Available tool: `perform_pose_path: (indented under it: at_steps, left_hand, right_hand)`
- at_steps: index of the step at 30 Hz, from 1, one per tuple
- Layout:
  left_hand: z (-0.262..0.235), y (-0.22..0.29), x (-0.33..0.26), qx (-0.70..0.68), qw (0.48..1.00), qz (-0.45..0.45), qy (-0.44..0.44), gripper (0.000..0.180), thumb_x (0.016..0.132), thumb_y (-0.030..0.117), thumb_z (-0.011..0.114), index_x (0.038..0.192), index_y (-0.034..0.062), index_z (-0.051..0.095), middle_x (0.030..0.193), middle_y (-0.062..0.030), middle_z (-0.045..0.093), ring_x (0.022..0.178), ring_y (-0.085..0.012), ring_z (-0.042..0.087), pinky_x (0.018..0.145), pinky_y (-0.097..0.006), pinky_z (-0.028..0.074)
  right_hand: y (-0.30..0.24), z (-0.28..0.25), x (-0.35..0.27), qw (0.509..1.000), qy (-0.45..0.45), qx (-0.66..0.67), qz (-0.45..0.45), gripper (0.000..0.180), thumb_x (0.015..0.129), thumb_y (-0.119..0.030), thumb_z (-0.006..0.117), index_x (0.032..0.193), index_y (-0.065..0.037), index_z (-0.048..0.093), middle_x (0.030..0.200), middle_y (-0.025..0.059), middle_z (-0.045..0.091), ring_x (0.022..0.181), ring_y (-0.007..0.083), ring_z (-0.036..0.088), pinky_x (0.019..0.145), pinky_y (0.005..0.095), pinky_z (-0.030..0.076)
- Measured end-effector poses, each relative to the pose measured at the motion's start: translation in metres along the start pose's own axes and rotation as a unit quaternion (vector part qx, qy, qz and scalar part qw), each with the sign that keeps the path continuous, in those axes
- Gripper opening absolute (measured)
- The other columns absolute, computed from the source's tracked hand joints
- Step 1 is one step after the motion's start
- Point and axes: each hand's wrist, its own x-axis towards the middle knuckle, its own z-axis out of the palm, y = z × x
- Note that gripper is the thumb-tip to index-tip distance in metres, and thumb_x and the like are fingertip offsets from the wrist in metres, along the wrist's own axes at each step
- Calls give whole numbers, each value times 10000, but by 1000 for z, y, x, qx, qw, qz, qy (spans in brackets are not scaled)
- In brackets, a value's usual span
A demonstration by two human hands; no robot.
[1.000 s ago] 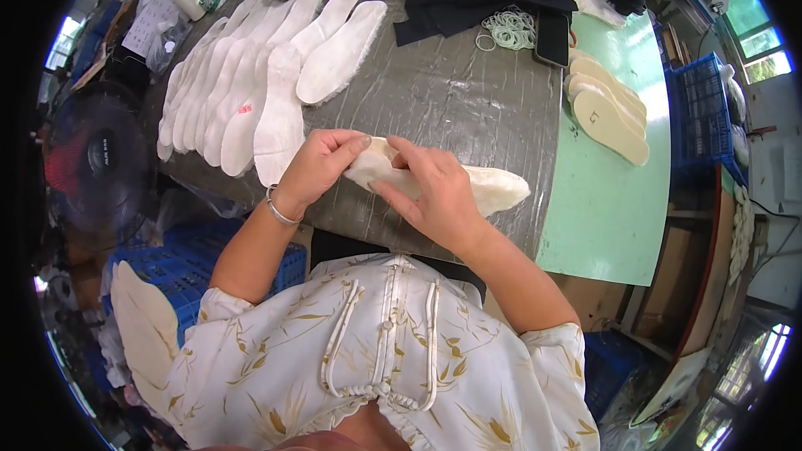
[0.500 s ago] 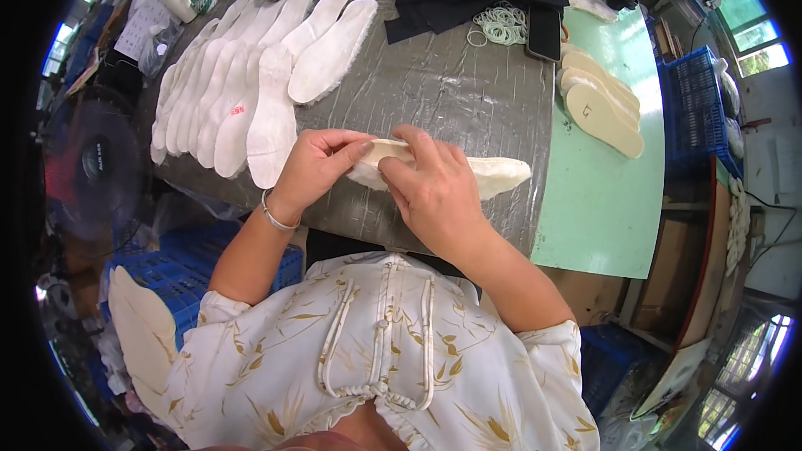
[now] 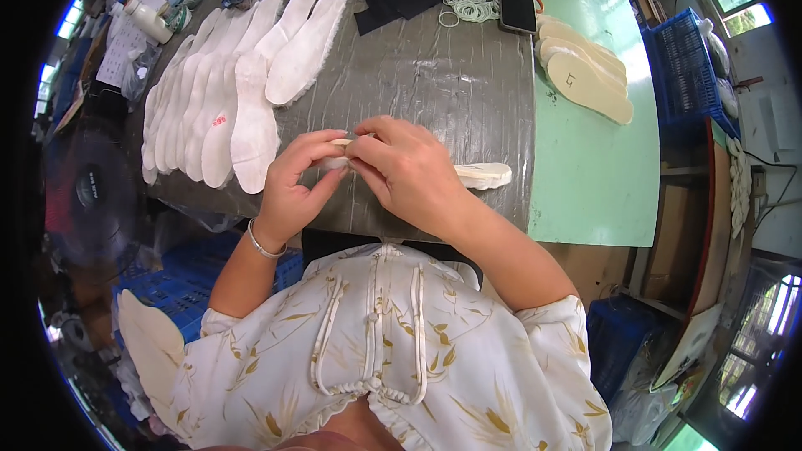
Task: Assembling and lining shoe insoles at a factory workbench.
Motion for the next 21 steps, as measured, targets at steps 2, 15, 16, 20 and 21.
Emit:
perform_pose_path:
  at_steps: [2,15,16,20,21]
  left_hand:
    - [0,-2,0,12,1000,-12,-8,238,857,-60,693,1078,29,704,1239,-144,701,973,-244,737,822,-327,601]
    - [-2,-80,-19,-243,952,-183,-40,167,919,-113,580,1005,6,659,1278,-134,686,1030,-114,660,850,-230,556]
    - [1,-84,-20,-244,951,-185,-39,167,919,-113,580,1005,6,659,1278,-134,686,1030,-114,660,850,-230,556]
    - [7,-98,-24,-141,980,-136,-24,158,907,-105,605,973,25,667,1252,-123,695,1061,-171,683,875,-275,550]
    - [7,-102,-25,-70,993,-91,-35,165,888,-103,615,976,27,665,1256,-128,692,1056,-216,692,887,-299,550]
  right_hand:
    - [0,0,-1,1000,-5,25,5,243,835,-44,775,1058,-70,682,1086,114,691,912,311,690,756,386,552]
    - [49,-11,-39,989,-101,3,109,223,830,-88,746,1041,-73,675,1043,97,718,942,321,693,824,408,529]
    - [50,-9,-36,990,-103,-8,93,174,838,-84,734,1005,-73,687,1033,86,720,941,311,693,829,404,525]
    - [56,-2,-29,988,-135,-39,69,149,848,-60,710,996,-79,702,997,73,721,918,292,690,830,409,501]
    - [58,0,-28,985,-145,-46,77,149,852,-58,706,999,-79,703,979,76,718,903,292,686,820,414,497]
